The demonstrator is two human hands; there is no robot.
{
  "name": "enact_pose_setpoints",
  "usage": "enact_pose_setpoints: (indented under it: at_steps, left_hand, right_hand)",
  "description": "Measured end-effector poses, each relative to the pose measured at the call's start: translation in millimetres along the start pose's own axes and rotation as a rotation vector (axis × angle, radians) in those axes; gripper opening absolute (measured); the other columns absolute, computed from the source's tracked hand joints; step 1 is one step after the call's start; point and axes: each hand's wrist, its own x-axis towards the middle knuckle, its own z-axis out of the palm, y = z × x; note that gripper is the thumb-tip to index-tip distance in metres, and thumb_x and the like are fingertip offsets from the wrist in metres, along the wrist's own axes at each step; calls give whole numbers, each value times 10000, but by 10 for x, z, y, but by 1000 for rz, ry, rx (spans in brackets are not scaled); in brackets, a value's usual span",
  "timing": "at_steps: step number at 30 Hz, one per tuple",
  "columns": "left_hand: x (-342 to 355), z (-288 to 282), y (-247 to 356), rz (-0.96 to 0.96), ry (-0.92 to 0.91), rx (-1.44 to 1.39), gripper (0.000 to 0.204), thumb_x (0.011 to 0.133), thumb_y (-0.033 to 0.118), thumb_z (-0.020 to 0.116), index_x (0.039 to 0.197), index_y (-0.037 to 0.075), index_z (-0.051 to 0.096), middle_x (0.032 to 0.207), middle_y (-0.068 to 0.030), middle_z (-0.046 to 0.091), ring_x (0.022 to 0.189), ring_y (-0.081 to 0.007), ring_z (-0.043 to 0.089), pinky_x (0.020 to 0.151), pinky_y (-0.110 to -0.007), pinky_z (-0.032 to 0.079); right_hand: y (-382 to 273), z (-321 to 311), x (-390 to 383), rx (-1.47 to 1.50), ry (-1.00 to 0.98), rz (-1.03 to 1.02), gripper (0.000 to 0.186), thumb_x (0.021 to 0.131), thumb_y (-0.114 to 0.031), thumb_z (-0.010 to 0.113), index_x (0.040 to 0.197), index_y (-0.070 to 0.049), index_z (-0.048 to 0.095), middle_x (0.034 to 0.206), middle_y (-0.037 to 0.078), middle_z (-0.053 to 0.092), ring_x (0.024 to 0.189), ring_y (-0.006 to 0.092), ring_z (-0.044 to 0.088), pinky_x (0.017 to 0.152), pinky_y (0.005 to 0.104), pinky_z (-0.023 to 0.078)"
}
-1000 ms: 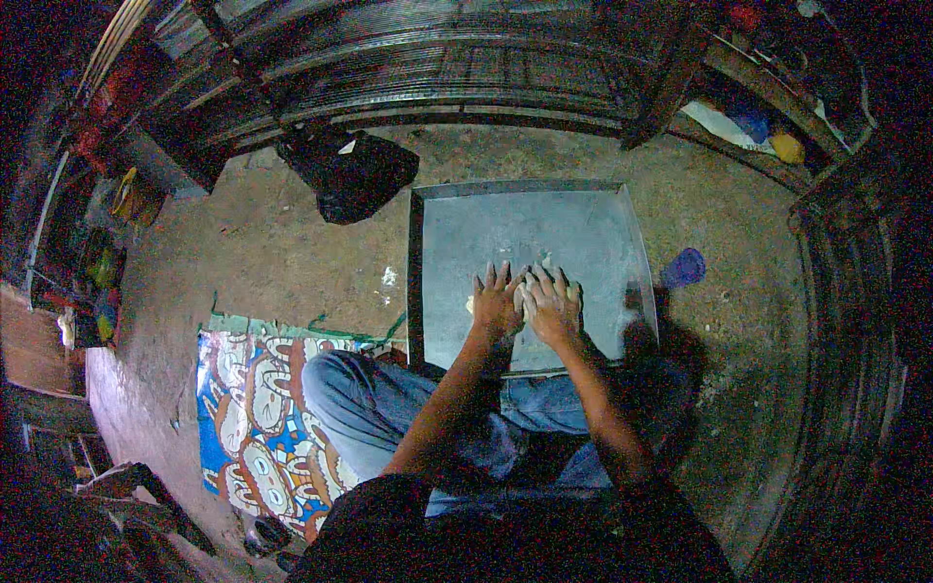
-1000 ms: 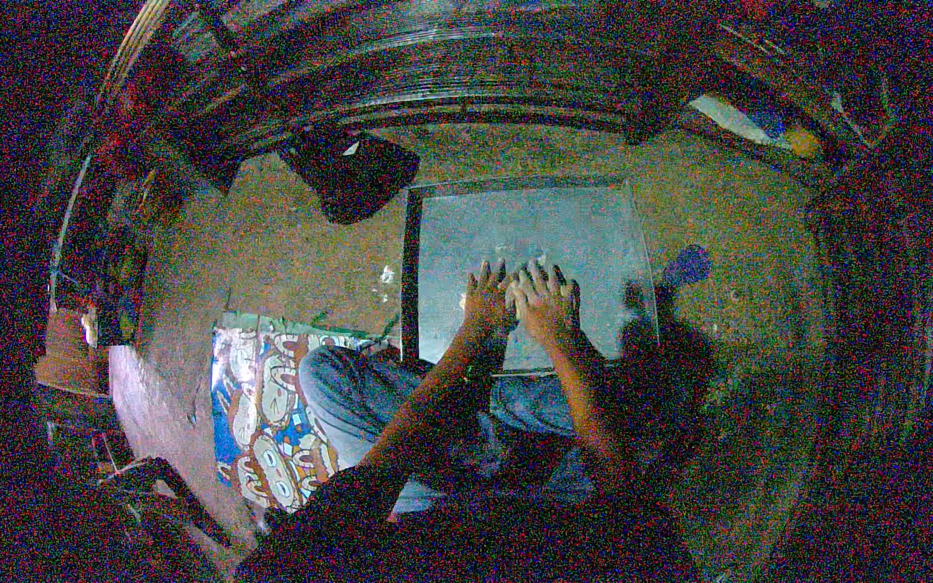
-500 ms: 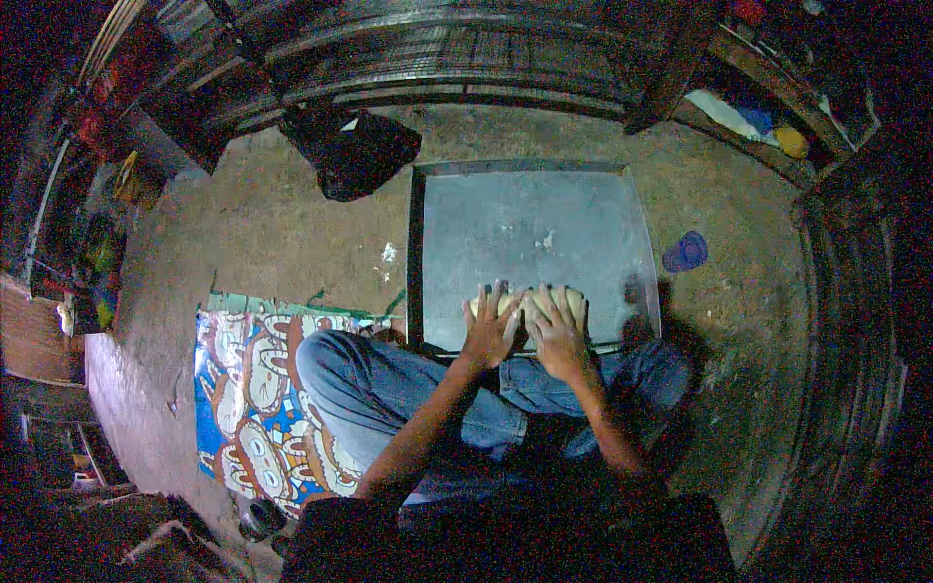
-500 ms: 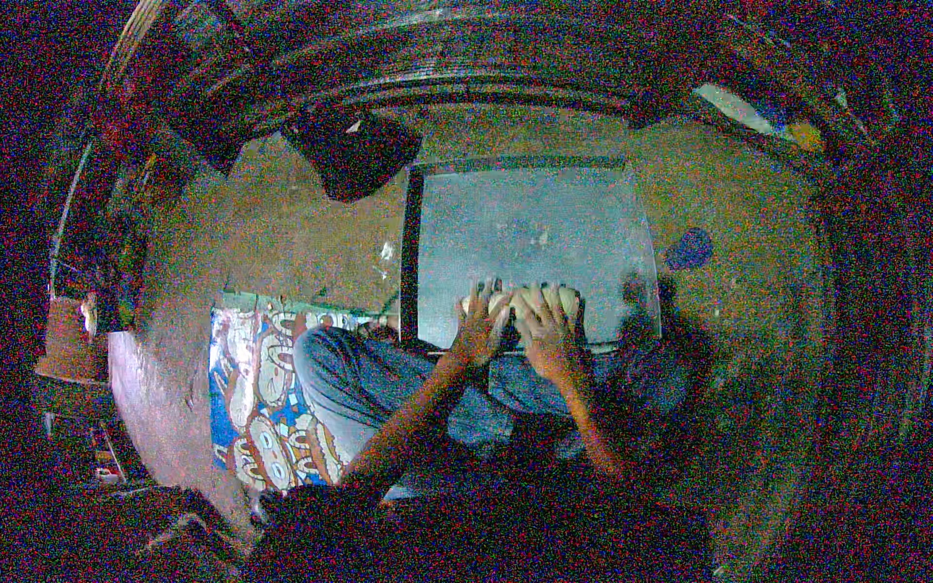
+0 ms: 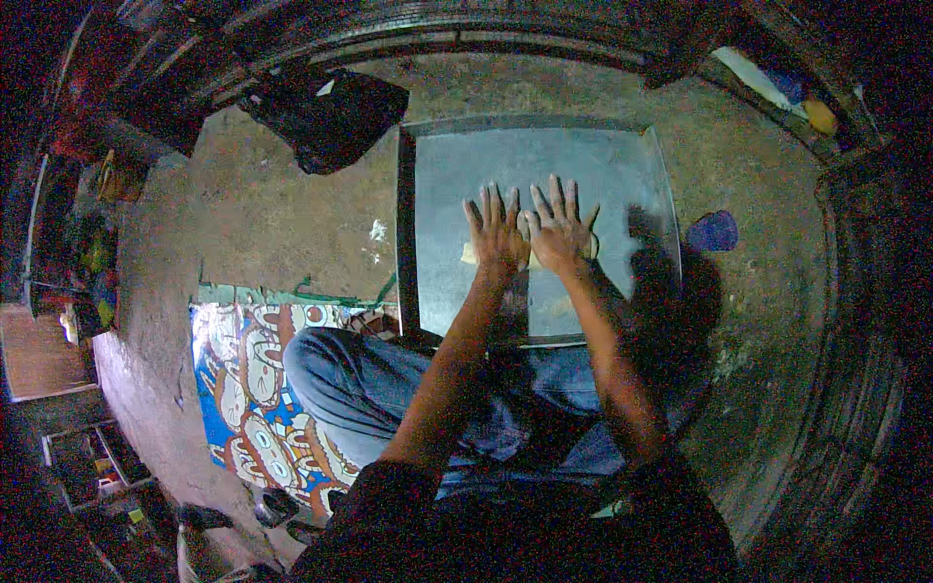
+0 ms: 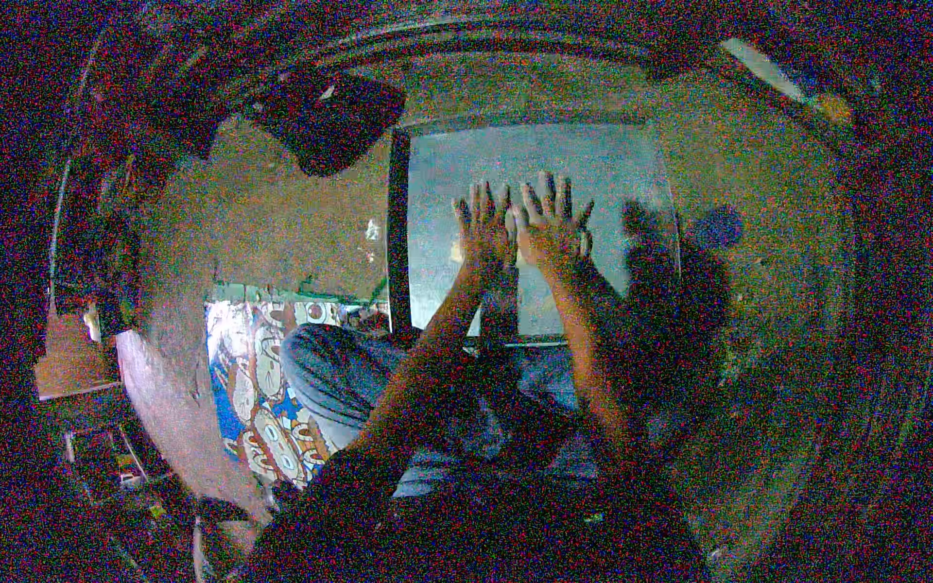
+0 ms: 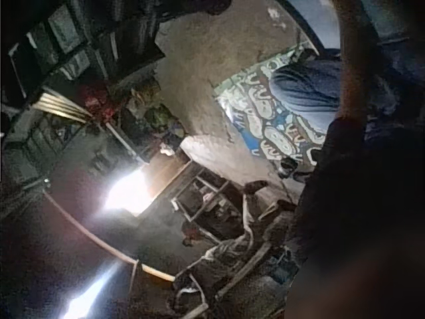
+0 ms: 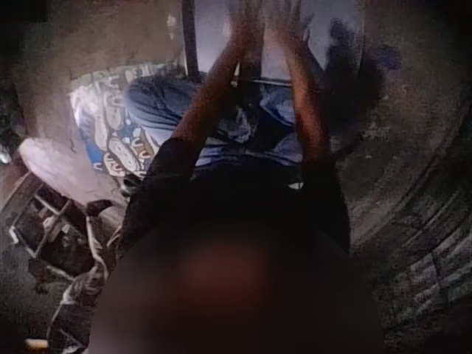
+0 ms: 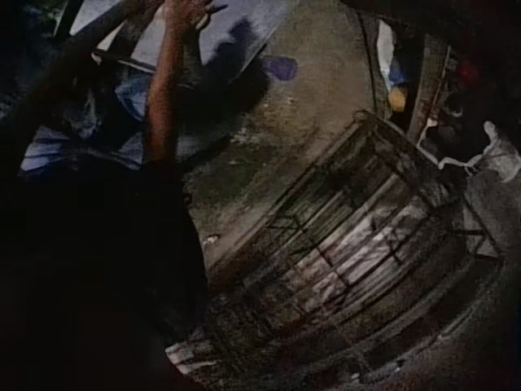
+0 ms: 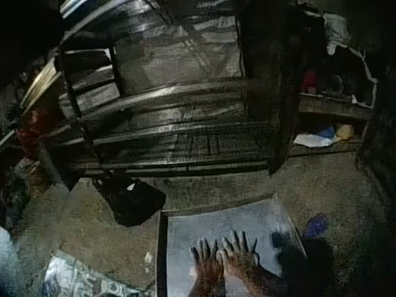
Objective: The person kneads a piece of dough on a metal tray by hand, repeatedly stretching, folding, and rolling it until it forms a rounded ball.
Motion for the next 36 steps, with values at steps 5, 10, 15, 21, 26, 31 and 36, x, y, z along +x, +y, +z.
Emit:
enact_pose_setpoints:
  at_steps: [5,10,15,21,26,31,36]
  left_hand:
    - [265,-26,17,70,111,29,612,985,323,363,1562,188,210,1628,-156,125,1512,-328,66,1191,-582,-6]
    - [269,-33,-62,101,205,-50,622,978,297,376,1568,213,197,1623,-152,154,1507,-341,98,1204,-549,36]
    - [142,-17,-57,167,188,-116,574,988,289,358,1546,181,274,1598,-178,227,1494,-344,161,1202,-545,86]
    - [-193,-3,-88,178,16,-147,531,981,308,380,1490,157,388,1588,-167,264,1492,-344,171,1200,-537,123]
    - [-475,-104,-90,207,36,-239,503,918,277,496,1400,132,478,1537,-167,358,1445,-370,284,1174,-527,221]
    - [-980,-261,-121,276,82,-398,504,894,266,545,1368,102,492,1464,-178,436,1412,-384,326,1158,-519,253]
    - [-1404,-495,-71,334,16,-366,596,877,249,584,1429,81,434,1493,-214,371,1411,-407,308,1169,-527,229]
  right_hand:
    - [146,131,255,-20,-44,7,586,967,-483,460,1470,-185,431,1597,142,255,1469,423,171,1038,789,141]
    - [75,213,320,-4,-71,28,609,969,-469,455,1501,-181,380,1607,125,239,1473,435,150,1059,775,106]
    - [8,25,137,-60,-119,39,533,1004,-433,369,1481,-200,421,1614,48,234,1491,363,138,1087,743,91]
    - [-91,-169,-255,-58,-142,-76,481,954,-364,488,1371,-131,550,1513,109,417,1408,414,307,1094,683,186]
    - [-126,-280,-593,55,-5,-90,466,972,-348,486,1373,-117,542,1463,103,487,1404,356,343,1081,642,242]
    - [-158,-625,-973,188,-51,-122,440,963,-305,535,1373,-148,539,1474,71,470,1402,308,361,1111,599,244]
    - [-168,-953,-1237,249,-199,-186,438,959,-268,555,1367,-108,551,1500,73,441,1421,326,335,1129,600,226]
